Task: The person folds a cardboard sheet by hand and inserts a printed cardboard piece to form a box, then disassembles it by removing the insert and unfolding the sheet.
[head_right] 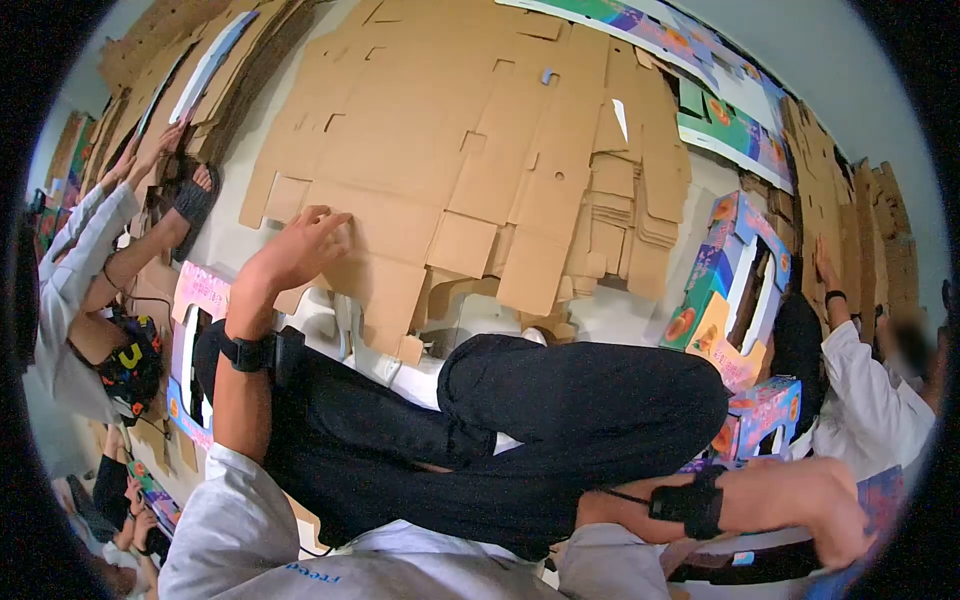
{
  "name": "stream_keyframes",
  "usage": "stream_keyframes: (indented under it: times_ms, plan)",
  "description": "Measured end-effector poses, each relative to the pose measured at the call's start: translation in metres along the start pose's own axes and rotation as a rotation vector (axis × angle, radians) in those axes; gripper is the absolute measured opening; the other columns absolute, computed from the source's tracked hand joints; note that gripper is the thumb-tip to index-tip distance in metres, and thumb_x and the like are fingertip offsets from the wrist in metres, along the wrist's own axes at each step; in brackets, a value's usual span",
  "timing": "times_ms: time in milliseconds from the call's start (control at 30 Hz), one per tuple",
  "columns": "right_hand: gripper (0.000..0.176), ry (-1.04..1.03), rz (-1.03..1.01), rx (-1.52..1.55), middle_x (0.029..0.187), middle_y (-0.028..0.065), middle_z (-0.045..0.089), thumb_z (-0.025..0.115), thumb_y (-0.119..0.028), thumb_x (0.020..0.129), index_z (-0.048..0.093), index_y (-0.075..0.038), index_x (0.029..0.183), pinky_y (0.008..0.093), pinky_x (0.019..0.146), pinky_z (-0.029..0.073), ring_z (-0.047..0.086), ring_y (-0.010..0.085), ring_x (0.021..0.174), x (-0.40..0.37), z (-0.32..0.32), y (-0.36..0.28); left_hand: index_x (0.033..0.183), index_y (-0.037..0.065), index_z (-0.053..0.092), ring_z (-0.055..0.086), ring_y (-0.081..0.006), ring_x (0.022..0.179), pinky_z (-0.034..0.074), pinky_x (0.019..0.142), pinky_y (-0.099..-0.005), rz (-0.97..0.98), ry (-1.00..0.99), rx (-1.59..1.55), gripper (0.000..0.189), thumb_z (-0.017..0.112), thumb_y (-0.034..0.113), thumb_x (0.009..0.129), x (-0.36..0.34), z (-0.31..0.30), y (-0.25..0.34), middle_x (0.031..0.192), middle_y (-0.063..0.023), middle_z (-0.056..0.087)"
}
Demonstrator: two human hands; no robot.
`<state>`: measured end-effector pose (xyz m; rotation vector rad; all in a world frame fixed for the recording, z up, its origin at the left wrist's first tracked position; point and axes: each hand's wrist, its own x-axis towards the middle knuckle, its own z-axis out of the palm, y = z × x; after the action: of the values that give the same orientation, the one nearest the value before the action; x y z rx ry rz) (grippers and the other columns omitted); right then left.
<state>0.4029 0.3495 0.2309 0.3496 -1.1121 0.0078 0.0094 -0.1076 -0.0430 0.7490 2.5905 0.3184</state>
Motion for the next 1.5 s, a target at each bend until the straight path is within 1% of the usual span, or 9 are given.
stream_keyframes:
  times_ms: [700,800,933,967,1000,1100,1300,1400,1500]
  plan:
    - [0.030,0.029,0.091,0.276,0.108,0.0082,0.075,0.062,-0.038,0.106,0.073,-0.014,0.120,0.0413,0.093,0.056,0.069,0.0232,0.096,0.029,0.001,0.031,0.167,0.024,0.041,0.042,-0.0533,0.145,0.042,0.121,-0.0583,0.007,0.162,0.118,0.083,0.077,0.039,0.094,0.011,0.031,0.001,0.156,-0.0288,0.046]
    - [0.036,-0.419,0.511,0.239,0.110,0.0137,0.075,0.052,-0.037,0.111,0.072,-0.009,0.121,0.0437,0.098,0.057,0.071,0.0266,0.100,-0.046,0.027,0.055,0.168,0.022,0.040,0.035,-0.0539,0.153,0.040,0.123,-0.0592,-0.105,0.204,0.064,0.081,0.074,0.041,0.097,0.009,0.041,-0.017,0.160,-0.0333,0.042]
    - [0.017,-1.015,1.148,0.192,0.097,0.0091,0.073,0.063,-0.013,0.105,0.073,-0.001,0.110,0.0352,0.083,0.056,0.073,0.0240,0.088,-0.171,0.162,-0.005,0.170,0.020,0.035,0.058,-0.0608,0.132,0.053,0.111,-0.0583,-0.299,0.117,-0.009,0.080,0.070,0.042,0.101,-0.001,0.028,-0.012,0.160,-0.0392,0.039]
    - [0.011,-1.436,0.862,0.080,0.095,0.0116,0.074,0.068,-0.010,0.101,0.073,-0.001,0.106,0.0345,0.083,0.056,0.073,0.0219,0.090,-0.186,0.178,-0.008,0.169,0.015,0.035,0.066,-0.0590,0.121,0.058,0.105,-0.0556,-0.289,0.106,0.056,0.080,0.069,0.042,0.102,-0.002,0.026,-0.012,0.161,-0.0405,0.038]
    - [0.015,-1.487,0.794,0.208,0.096,0.0148,0.075,0.068,-0.013,0.102,0.073,0.000,0.108,0.0361,0.084,0.057,0.075,0.0257,0.091,-0.226,0.176,-0.009,0.168,0.014,0.035,0.067,-0.0583,0.120,0.058,0.104,-0.0558,-0.316,0.098,0.057,0.080,0.069,0.043,0.102,-0.003,0.022,-0.009,0.161,-0.0408,0.038]
    - [0.041,-1.874,0.909,0.215,0.122,0.0232,0.071,0.073,-0.027,0.100,0.064,-0.004,0.133,0.0494,0.096,0.056,0.069,0.0407,0.114,-0.312,0.151,-0.032,0.168,0.013,0.036,0.069,-0.0571,0.118,0.058,0.103,-0.0561,-0.406,0.078,0.046,0.080,0.068,0.045,0.102,-0.006,0.010,0.003,0.158,-0.0423,0.039]
    - [0.074,-1.873,1.060,-0.021,0.130,0.0351,0.062,0.078,-0.035,0.093,0.047,0.001,0.151,0.0563,0.109,0.051,0.055,0.0521,0.132,-0.373,0.140,-0.048,0.161,0.014,0.047,0.071,-0.0530,0.113,0.060,0.098,-0.0551,-0.432,0.284,-0.022,0.071,0.071,0.043,0.101,-0.012,-0.001,0.021,0.142,-0.0378,0.050]
    - [0.082,-1.854,0.947,-0.120,0.134,0.0296,0.064,0.078,-0.037,0.094,0.041,0.002,0.156,0.0537,0.106,0.054,0.063,0.0462,0.126,-0.376,0.139,-0.021,0.149,0.010,0.059,0.073,-0.0476,0.108,0.060,0.094,-0.0540,-0.360,0.394,-0.103,0.059,0.073,0.039,0.100,-0.011,-0.004,0.017,0.133,-0.0289,0.057]
    - [0.073,-1.789,1.730,-0.040,0.131,0.0221,0.070,0.078,-0.039,0.095,0.053,0.002,0.149,0.0483,0.098,0.057,0.070,0.0357,0.114,-0.370,0.136,-0.013,0.136,0.008,0.069,0.073,-0.0426,0.101,0.059,0.092,-0.0510,-0.220,0.383,-0.218,0.044,0.074,0.033,0.100,-0.009,-0.001,0.013,0.124,-0.0236,0.061]
